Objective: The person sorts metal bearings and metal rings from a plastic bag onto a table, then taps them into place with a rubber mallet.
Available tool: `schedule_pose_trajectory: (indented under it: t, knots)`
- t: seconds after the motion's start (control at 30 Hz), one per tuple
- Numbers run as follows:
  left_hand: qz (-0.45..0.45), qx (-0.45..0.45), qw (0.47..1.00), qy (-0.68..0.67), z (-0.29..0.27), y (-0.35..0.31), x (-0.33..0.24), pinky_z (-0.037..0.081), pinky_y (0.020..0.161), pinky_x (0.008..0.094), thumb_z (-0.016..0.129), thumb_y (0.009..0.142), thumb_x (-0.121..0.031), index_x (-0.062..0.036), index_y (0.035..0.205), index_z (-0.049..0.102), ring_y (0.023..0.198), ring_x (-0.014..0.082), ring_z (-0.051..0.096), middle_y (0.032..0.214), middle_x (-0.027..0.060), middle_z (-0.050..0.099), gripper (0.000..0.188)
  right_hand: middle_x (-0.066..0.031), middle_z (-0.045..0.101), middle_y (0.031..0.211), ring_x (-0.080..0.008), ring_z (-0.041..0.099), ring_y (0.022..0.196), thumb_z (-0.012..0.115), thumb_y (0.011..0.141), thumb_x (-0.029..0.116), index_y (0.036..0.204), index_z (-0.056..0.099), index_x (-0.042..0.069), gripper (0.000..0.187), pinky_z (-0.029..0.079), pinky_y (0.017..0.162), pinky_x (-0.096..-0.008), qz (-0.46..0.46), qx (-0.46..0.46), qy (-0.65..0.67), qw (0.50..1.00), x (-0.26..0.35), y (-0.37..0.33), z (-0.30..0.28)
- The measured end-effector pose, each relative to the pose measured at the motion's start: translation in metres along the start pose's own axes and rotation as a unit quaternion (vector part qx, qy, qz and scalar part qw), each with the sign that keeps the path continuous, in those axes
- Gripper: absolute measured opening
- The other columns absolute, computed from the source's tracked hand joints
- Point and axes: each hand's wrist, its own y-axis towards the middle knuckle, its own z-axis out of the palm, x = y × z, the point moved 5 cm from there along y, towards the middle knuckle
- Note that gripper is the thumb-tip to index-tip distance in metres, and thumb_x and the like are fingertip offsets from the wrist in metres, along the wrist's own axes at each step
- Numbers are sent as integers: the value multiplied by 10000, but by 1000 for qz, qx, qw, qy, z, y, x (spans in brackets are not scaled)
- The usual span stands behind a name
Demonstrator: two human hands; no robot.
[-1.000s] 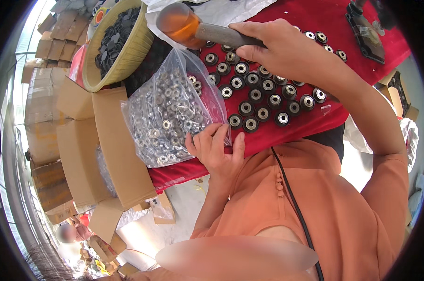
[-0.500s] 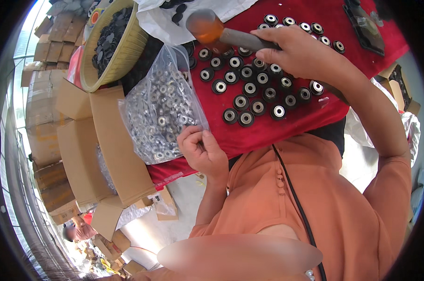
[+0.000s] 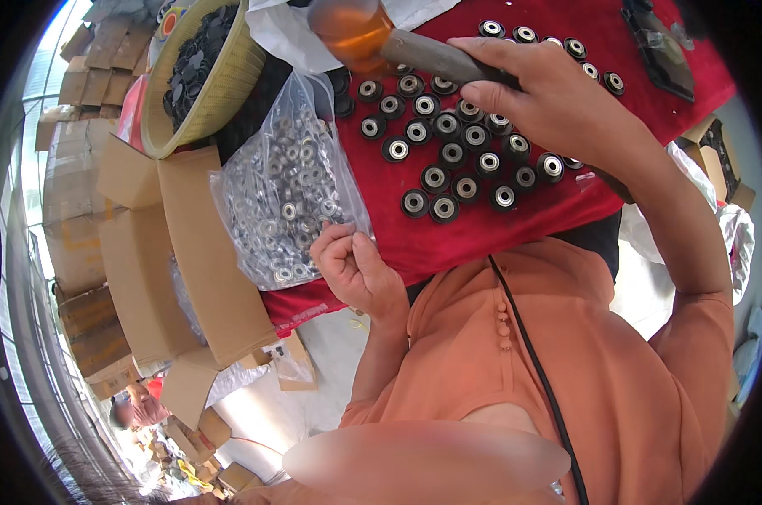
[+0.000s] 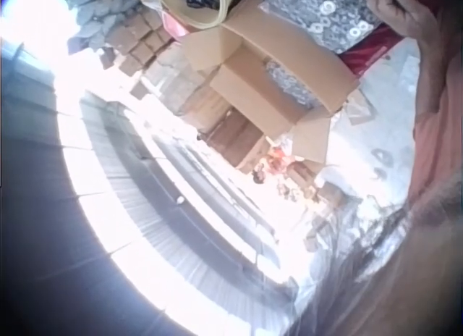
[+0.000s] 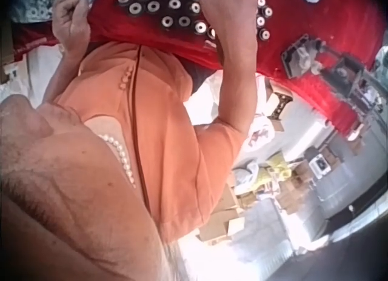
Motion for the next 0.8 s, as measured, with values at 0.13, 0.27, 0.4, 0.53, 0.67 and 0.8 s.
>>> schedule_pose_trajectory:
  t: [0.13, 0.27, 0.4, 0.53, 0.67, 0.8]
  knots:
    - [-45, -3, 999, -14, -1, -3, 4, 452, 948, 307, 538, 948, 13, 4, 940, 502, 652, 52, 449, 1119, 96, 488, 38, -154, 676, 927, -204, 629, 819, 621, 938, 193, 1395, 502, 39, 496, 498, 819, -333, 78, 85, -60, 992, -24, -9, 13]
    - [-39, -1, 999, -17, 3, -1, 4, 325, 1126, 421, 534, 953, -4, 1, 930, 505, 653, 57, 455, 1095, 89, 486, 37, -64, 606, 780, -121, 529, 536, 595, 949, 193, 1412, 494, 62, 492, 475, 531, -279, 195, 116, 20, 974, -22, -1, 10]
    - [-13, 1, 1000, -1, -1, 1, 0, 309, 1140, 444, 545, 949, -14, -5, 918, 509, 657, 66, 460, 1083, 85, 488, 48, -63, 581, 741, -117, 525, 526, 598, 947, 179, 1427, 476, 80, 506, 471, 519, -295, 139, 53, 60, 987, 14, -3, 4]
    - [-3, 6, 1000, -9, 2, 2, -2, 282, 1157, 473, 556, 944, -22, -8, 916, 511, 658, 64, 461, 1088, 85, 489, 55, -120, 590, 736, -196, 584, 595, 605, 939, 156, 1413, 481, 65, 498, 493, 617, -353, -24, 34, -16, 999, -7, -9, 17]
    - [-31, 3, 999, -13, 2, 1, 1, 272, 1161, 488, 553, 947, -30, -9, 911, 513, 691, 70, 473, 1083, 83, 497, 58, -178, 610, 767, -290, 607, 657, 636, 920, 141, 1377, 498, 32, 490, 482, 675, -378, -7, 60, -94, 994, 3, -3, 23]
    - [-22, -9, 1000, -3, -1, 1, -3, 295, 1151, 476, 543, 947, -19, -10, 902, 512, 705, 79, 471, 1075, 83, 503, 55, -195, 622, 783, -303, 629, 683, 643, 908, 134, 1393, 484, 45, 518, 480, 656, -392, -35, 62, -19, 997, 28, -8, 22]
